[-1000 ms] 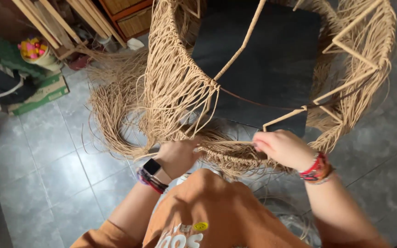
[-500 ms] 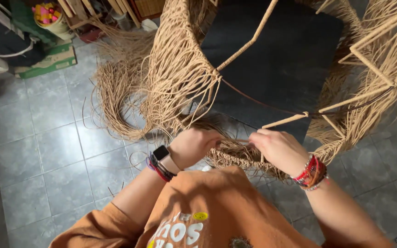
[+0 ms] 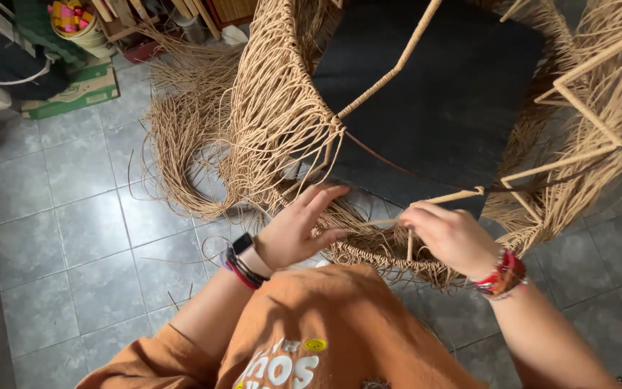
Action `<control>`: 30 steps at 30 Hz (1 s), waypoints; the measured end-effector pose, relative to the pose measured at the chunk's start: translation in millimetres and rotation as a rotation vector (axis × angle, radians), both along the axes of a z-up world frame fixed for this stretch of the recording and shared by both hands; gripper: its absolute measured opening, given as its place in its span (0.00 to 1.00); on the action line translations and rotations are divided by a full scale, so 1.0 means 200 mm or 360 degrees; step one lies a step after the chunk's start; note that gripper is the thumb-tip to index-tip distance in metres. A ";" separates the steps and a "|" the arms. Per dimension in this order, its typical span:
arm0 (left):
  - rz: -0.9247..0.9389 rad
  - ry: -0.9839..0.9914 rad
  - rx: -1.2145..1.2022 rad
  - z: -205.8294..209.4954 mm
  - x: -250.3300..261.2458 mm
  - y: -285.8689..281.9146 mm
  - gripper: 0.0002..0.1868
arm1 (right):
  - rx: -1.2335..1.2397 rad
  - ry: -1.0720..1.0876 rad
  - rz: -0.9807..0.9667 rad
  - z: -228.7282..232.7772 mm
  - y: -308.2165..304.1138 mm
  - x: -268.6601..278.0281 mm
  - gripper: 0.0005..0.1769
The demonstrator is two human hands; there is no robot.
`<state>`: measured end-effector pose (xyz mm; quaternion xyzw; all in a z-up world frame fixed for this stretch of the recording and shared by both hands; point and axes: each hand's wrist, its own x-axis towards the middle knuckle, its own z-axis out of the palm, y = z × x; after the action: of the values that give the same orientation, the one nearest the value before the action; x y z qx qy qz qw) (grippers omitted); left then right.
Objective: Weaving and tying straw strands onto a circular frame to create a decorative furniture piece
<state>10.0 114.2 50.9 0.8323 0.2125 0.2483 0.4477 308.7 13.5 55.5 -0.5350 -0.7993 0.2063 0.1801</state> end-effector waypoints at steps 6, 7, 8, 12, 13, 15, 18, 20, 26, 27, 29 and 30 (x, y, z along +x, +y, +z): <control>0.0227 -0.0788 0.0768 -0.11 0.17 -0.18 0.14 | 0.0392 0.0484 -0.0436 -0.02 0.18 0.05 0.19; 0.0226 -0.0788 0.0766 -0.12 0.24 -0.18 0.14 | 0.0391 0.0484 -0.0439 -0.05 0.23 0.04 0.19; 0.0222 -0.0543 0.0684 -0.13 0.31 -0.18 0.10 | 0.0289 0.0424 -0.0709 -0.08 0.29 0.03 0.18; 0.0461 0.0563 0.0739 -0.62 0.51 -0.01 0.40 | -0.0073 -0.0490 -0.1057 -0.28 0.44 0.02 0.11; 0.0449 0.0558 0.0743 -0.63 0.55 0.05 0.40 | -0.0073 -0.0490 -0.1070 -0.29 0.45 0.02 0.11; 0.0674 0.0649 0.1059 -0.66 0.64 0.14 0.50 | -0.0068 -0.0863 -0.0907 -0.31 0.45 0.00 0.09; 0.0713 0.0671 0.0965 -1.05 0.76 0.20 0.21 | 0.0111 -0.0456 -0.0815 -0.25 0.37 -0.06 0.18; 0.0639 0.0730 0.0421 -1.01 0.73 0.14 0.14 | 0.0215 0.0002 -0.0848 -0.22 0.24 -0.17 0.26; 0.0486 0.0480 0.0119 -0.72 0.46 -0.15 0.08 | -0.0167 0.1198 -0.1103 -0.40 -0.06 -0.26 0.22; 0.0360 0.0386 0.0854 -0.59 0.40 -0.18 0.09 | -0.0276 0.1196 -0.1149 -0.43 -0.09 -0.26 0.18; 0.0312 0.0223 0.0976 -0.39 0.38 -0.17 0.07 | -0.0200 0.1008 -0.0949 -0.36 -0.07 -0.22 0.22; 0.0264 0.0063 0.1089 -0.29 0.37 -0.16 0.05 | -0.0132 0.0817 -0.0750 -0.32 -0.06 -0.21 0.30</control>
<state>84.1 82.5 -7.9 0.9187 0.1925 0.3244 0.1169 266.1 1.6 -8.8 -0.6422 -0.5735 0.3191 0.3960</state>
